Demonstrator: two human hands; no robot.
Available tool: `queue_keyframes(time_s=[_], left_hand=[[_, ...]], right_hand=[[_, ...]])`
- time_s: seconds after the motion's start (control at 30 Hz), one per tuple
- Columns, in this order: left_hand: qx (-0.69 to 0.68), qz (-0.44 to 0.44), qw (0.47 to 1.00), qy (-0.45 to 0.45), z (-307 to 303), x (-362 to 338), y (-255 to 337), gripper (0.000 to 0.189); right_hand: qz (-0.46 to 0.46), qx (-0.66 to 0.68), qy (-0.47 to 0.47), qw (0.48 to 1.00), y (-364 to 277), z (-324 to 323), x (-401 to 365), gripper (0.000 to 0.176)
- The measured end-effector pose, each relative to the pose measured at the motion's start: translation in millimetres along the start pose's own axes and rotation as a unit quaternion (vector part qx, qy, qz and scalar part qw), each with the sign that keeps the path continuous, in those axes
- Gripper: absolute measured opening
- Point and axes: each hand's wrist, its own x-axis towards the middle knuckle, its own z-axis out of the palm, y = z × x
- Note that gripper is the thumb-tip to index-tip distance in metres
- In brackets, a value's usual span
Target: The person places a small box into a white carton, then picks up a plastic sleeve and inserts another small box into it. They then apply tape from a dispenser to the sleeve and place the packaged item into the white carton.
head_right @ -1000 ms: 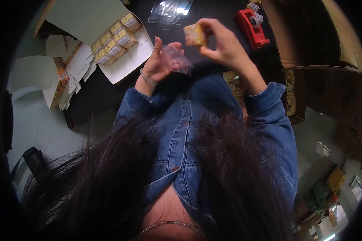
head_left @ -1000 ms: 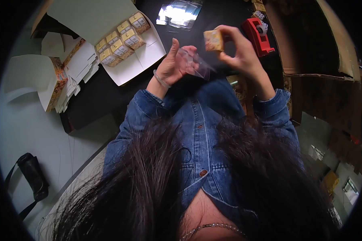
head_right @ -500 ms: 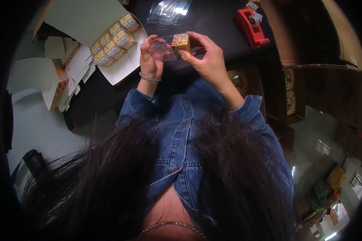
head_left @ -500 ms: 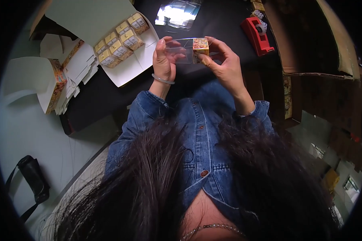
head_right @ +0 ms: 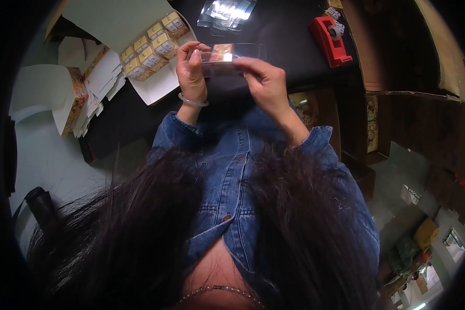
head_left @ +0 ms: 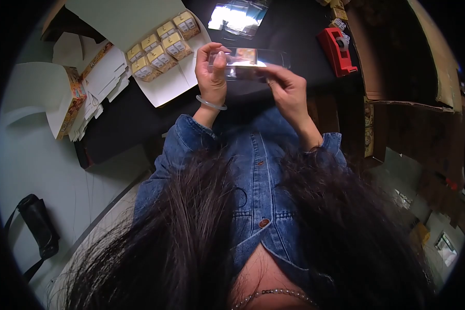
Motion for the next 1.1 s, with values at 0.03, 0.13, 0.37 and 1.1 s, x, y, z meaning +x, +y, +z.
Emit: queue_keyframes(time_s=[0.03,0.13,0.37,1.1], left_hand=[[-0.012,-0.01,1.0,-0.001,-1,0,1,0.041],[0.015,-0.018,1.0,-0.007,-4,-2,6,0.043],[-0.03,-0.124,0.989,-0.069,19,-12,15,0.044],[0.388,-0.006,0.915,-0.113,17,12,-71,0.06]], right_hand=[[0.051,0.118,-0.135,0.982,3,-2,1,0.036],[0.112,0.382,-0.284,0.872,2,-16,4,0.065],[0.142,0.156,-0.258,0.943,5,-32,26,0.042],[0.046,-0.547,-0.087,0.831,180,-80,415,0.063]])
